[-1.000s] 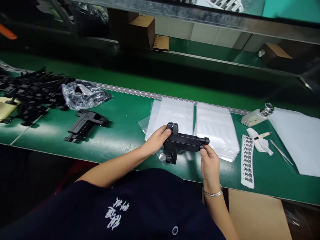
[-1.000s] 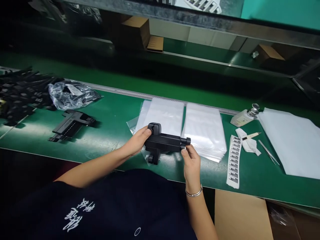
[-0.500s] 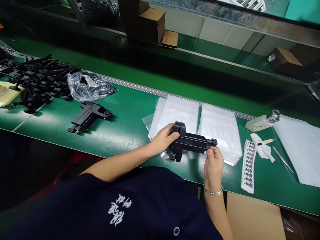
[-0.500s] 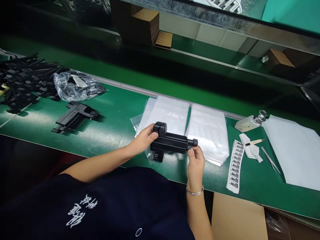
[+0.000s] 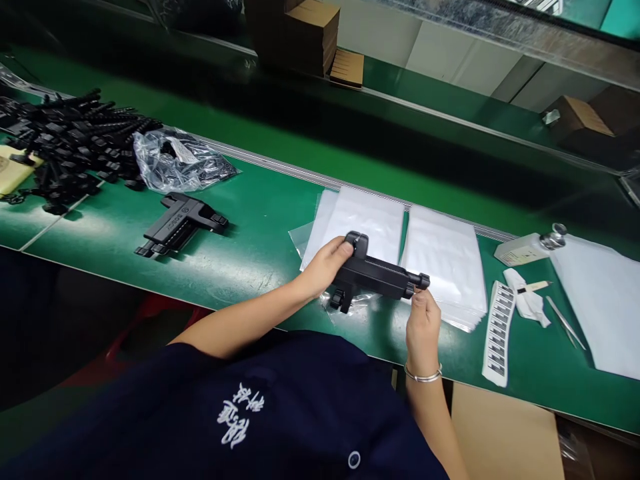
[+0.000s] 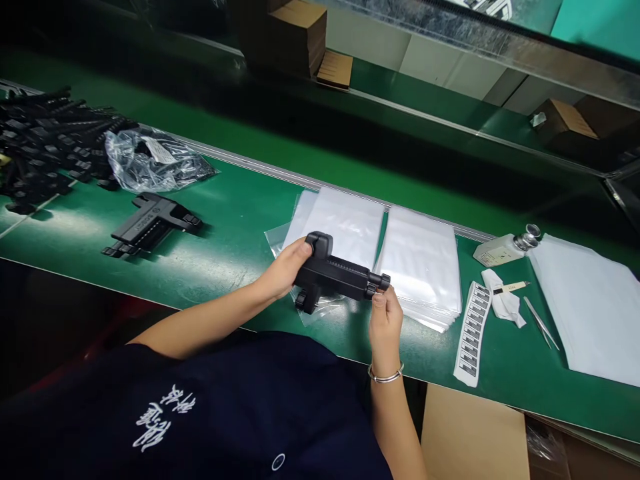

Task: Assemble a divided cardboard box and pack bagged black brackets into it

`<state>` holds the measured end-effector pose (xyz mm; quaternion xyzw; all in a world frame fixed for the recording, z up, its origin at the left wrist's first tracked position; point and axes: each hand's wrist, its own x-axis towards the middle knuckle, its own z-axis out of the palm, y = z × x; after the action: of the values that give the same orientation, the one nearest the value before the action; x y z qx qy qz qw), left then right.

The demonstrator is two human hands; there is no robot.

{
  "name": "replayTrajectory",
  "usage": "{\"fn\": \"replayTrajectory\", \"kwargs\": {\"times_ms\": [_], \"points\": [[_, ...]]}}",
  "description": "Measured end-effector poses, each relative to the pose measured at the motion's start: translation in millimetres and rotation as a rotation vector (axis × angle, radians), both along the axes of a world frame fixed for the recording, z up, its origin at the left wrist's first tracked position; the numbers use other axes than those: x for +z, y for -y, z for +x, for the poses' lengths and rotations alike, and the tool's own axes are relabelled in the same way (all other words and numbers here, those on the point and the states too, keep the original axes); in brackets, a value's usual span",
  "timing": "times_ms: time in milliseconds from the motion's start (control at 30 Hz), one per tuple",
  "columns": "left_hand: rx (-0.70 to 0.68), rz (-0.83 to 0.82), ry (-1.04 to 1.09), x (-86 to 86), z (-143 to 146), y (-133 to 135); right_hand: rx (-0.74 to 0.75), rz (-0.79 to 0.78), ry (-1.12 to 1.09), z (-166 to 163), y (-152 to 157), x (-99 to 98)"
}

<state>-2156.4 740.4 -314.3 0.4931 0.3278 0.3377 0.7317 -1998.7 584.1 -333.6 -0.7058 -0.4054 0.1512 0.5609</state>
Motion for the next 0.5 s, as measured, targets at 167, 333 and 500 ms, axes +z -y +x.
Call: {"fn": "replayTrajectory", "kwargs": {"times_ms": [167,333,500], "points": [[0.195,-0.571,0.165,3.8,12,-18,0.271,0.067,0.559,-32,5,4.3],[0.089,-0.639,0.261,13.0,14,-19,0.354,0.058,0.785,-49,3,-0.9],[0.118,-0.633,0.211,10.0,17,-13,0.300,0.143,0.413,-42,8,6.0]]}}
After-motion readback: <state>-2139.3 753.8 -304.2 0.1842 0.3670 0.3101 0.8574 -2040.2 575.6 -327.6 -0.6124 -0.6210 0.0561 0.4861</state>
